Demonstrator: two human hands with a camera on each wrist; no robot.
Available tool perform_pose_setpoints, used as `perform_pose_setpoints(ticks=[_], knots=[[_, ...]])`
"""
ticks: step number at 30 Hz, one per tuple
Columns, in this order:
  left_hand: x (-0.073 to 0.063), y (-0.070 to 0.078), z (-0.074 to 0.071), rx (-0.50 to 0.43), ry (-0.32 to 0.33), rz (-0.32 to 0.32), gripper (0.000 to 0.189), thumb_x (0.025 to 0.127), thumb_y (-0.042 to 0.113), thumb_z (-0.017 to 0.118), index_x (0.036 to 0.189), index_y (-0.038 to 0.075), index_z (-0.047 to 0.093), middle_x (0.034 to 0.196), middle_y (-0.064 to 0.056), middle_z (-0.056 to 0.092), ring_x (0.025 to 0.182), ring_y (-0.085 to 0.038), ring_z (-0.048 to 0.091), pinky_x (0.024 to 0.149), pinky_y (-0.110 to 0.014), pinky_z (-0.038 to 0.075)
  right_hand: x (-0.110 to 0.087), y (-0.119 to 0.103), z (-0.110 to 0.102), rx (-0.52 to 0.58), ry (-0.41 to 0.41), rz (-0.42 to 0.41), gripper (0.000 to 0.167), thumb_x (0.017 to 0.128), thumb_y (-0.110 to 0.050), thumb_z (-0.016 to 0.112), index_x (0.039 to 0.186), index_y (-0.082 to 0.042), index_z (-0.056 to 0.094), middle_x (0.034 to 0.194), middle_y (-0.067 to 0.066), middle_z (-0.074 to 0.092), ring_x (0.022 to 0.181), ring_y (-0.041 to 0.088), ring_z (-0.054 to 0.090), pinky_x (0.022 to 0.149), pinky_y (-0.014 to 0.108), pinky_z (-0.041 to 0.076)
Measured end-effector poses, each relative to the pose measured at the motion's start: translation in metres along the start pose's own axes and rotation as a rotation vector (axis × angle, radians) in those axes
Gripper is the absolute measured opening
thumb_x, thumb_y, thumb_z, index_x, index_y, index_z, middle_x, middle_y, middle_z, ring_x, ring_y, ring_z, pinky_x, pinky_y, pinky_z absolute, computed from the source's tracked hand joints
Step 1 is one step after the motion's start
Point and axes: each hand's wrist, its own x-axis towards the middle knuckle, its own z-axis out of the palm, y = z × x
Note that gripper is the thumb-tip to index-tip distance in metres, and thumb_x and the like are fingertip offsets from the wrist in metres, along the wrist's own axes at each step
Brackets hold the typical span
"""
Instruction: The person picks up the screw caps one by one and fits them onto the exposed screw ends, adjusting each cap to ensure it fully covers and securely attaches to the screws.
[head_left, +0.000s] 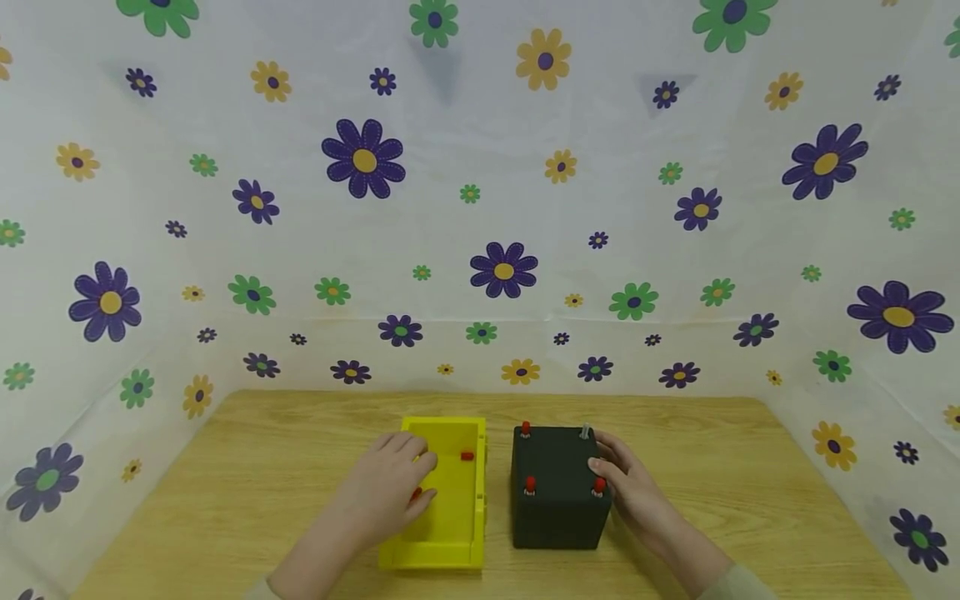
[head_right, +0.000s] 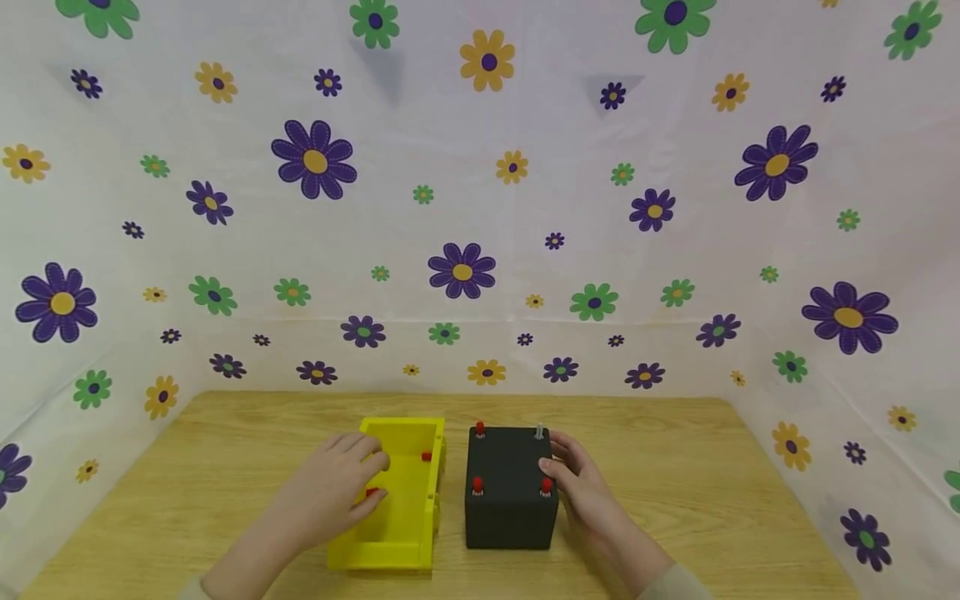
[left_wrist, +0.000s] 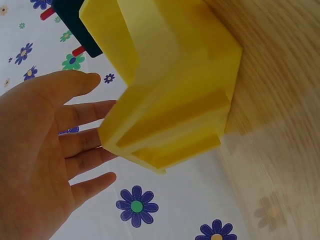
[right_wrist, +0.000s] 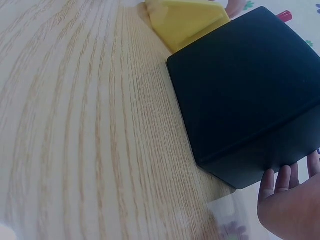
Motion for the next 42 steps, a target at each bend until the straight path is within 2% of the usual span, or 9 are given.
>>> perform_pose_setpoints(ticks=[8, 16, 24, 32, 38, 42], knots=[[-0.001, -0.006, 0.010, 0.040, 0.026, -0.002, 0.030, 0.092, 0.038, 0.081, 0.105, 0.012, 0.072, 0.108, -0.004, 0.069, 0.107, -0.025, 0.064, 0.108, -0.048, 0.056, 0.002, 0.002, 0.000, 0.008, -0.009, -0.008, 0.063, 0.108, -0.017, 0.052, 0.164, -0.005, 0.026, 0.170, 0.023, 0.029, 0.151, 0.035, 0.037, 0.129, 0.052, 0.027], [-0.002, -0.009, 0.013, 0.038, 0.009, -0.009, 0.029, 0.092, 0.038, 0.082, 0.104, 0.013, 0.073, 0.109, -0.003, 0.070, 0.108, -0.024, 0.064, 0.110, -0.046, 0.055, 0.001, 0.001, -0.001, 0.007, -0.013, 0.010, 0.063, 0.108, -0.018, 0.052, 0.164, -0.006, 0.025, 0.171, 0.023, 0.027, 0.152, 0.036, 0.037, 0.129, 0.052, 0.027], [0.000, -0.010, 0.018, 0.056, 0.006, 0.029, 0.030, 0.092, 0.037, 0.080, 0.108, 0.012, 0.075, 0.110, -0.004, 0.071, 0.108, -0.024, 0.064, 0.112, -0.045, 0.054, 0.001, 0.001, -0.001, -0.002, -0.010, -0.002, 0.063, 0.108, -0.018, 0.052, 0.164, -0.006, 0.025, 0.170, 0.023, 0.028, 0.151, 0.035, 0.038, 0.128, 0.050, 0.029], [0.002, -0.011, 0.024, 0.054, -0.030, 0.034, 0.030, 0.093, 0.035, 0.079, 0.110, 0.011, 0.076, 0.112, -0.006, 0.070, 0.111, -0.026, 0.063, 0.118, -0.050, 0.050, 0.002, 0.001, -0.001, -0.002, -0.013, 0.002, 0.063, 0.108, -0.017, 0.051, 0.165, -0.005, 0.025, 0.171, 0.023, 0.027, 0.151, 0.035, 0.037, 0.129, 0.052, 0.027], [0.005, -0.011, 0.027, 0.056, -0.061, 0.037, 0.023, 0.093, 0.030, 0.076, 0.106, 0.011, 0.074, 0.110, -0.006, 0.069, 0.111, -0.027, 0.062, 0.118, -0.050, 0.048, 0.001, 0.001, -0.001, 0.004, -0.008, -0.001, 0.063, 0.107, -0.015, 0.051, 0.164, -0.004, 0.025, 0.170, 0.024, 0.027, 0.151, 0.036, 0.036, 0.130, 0.053, 0.024], [0.006, -0.009, 0.029, 0.081, -0.088, 0.032, 0.026, 0.093, 0.032, 0.075, 0.107, 0.010, 0.075, 0.116, -0.008, 0.071, 0.115, -0.027, 0.063, 0.120, -0.050, 0.047, 0.001, 0.001, 0.000, 0.006, -0.001, 0.000, 0.062, 0.107, -0.016, 0.052, 0.163, -0.005, 0.027, 0.170, 0.024, 0.029, 0.151, 0.036, 0.037, 0.130, 0.054, 0.025]])
